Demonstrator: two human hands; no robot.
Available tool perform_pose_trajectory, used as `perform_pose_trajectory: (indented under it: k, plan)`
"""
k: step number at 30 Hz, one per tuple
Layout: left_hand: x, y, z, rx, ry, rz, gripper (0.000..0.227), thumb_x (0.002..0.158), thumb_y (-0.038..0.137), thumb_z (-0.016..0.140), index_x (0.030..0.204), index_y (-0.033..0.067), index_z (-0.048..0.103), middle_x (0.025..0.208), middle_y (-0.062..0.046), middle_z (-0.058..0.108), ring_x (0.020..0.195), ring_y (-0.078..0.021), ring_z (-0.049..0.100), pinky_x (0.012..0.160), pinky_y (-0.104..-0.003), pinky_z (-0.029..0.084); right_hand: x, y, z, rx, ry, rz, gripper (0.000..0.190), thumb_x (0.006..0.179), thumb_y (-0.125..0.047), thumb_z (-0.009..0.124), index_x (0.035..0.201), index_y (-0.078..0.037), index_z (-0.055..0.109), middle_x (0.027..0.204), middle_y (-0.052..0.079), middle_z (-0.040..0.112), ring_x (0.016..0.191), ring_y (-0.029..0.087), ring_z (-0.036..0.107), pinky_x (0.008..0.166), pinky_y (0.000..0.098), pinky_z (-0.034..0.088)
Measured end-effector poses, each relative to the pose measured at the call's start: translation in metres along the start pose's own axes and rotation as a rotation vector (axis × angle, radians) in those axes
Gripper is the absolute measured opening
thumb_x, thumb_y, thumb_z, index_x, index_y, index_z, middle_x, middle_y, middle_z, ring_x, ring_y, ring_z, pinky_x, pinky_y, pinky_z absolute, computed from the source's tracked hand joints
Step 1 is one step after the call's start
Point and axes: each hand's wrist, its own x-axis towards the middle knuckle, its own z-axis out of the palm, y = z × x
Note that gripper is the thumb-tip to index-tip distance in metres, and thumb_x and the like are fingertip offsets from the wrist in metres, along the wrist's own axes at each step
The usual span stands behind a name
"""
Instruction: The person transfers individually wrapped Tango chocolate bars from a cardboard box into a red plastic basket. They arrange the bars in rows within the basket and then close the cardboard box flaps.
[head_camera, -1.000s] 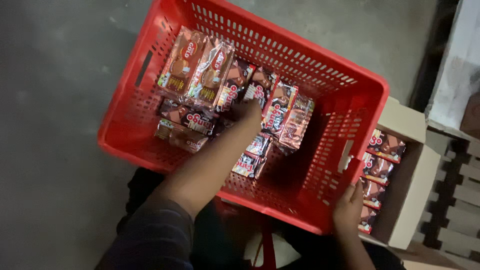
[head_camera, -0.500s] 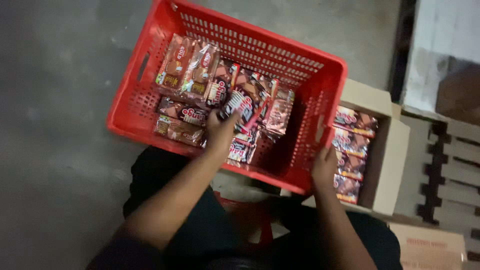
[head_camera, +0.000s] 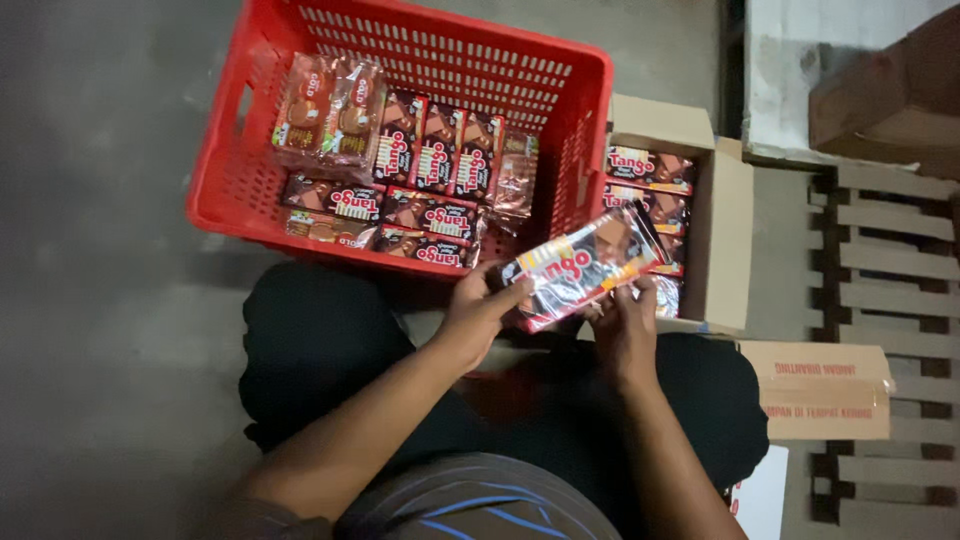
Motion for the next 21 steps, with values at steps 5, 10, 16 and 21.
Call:
perform_pose_trajectory:
  k: [5, 10, 16, 21]
  plan:
    - [0.021, -0.051, -0.015, 0.095, -0.151, -0.017, 0.036, 0.086, 0.009, 0.085, 0.111, -0.0039, 0.062, 0.078, -0.011, 0.061, 0.063, -0.0246, 0.071, 0.050, -0.039, 0.064, -0.034, -0.013, -0.011, 0.092, 0.066, 0.070, 0.030, 0.101, -0.011, 0.061, 0.122, -0.014, 0.040, 0.093, 0.010, 0.061, 0.069, 0.024, 0.069, 0.056, 0.0385, 0.063]
    - [-0.002, 0.007, -0.001, 0.603, -0.298, 0.136, 0.032, 0.093, 0.020, 0.077, 0.118, 0.0027, 0.068, 0.095, -0.013, 0.069, 0.083, -0.0261, 0.074, 0.064, -0.039, 0.063, -0.030, -0.030, -0.030, 0.097, 0.153, 0.050, 0.033, 0.099, -0.009, 0.065, 0.123, -0.009, 0.043, 0.091, 0.011, 0.064, 0.069, 0.025, 0.073, 0.054, 0.0372, 0.064]
    - [0.031, 0.085, -0.022, 1.768, -0.537, 0.530, 0.040, 0.095, 0.036, 0.070, 0.120, 0.0047, 0.070, 0.114, -0.022, 0.069, 0.110, -0.0452, 0.067, 0.092, -0.055, 0.053, 0.003, -0.042, -0.066, 0.002, 0.392, 0.110, 0.032, 0.101, -0.015, 0.066, 0.122, -0.010, 0.042, 0.093, 0.000, 0.053, 0.074, 0.017, 0.072, 0.063, 0.0359, 0.069]
    - [0.069, 0.097, -0.058, 2.066, -0.635, 0.393, 0.052, 0.095, 0.052, 0.063, 0.116, 0.0054, 0.072, 0.116, -0.020, 0.072, 0.114, -0.0407, 0.068, 0.098, -0.054, 0.051, 0.049, -0.052, -0.075, 0.045, 0.571, 0.211, 0.034, 0.100, -0.021, 0.067, 0.119, -0.013, 0.040, 0.095, 0.002, 0.042, 0.075, 0.022, 0.065, 0.066, 0.0385, 0.069]
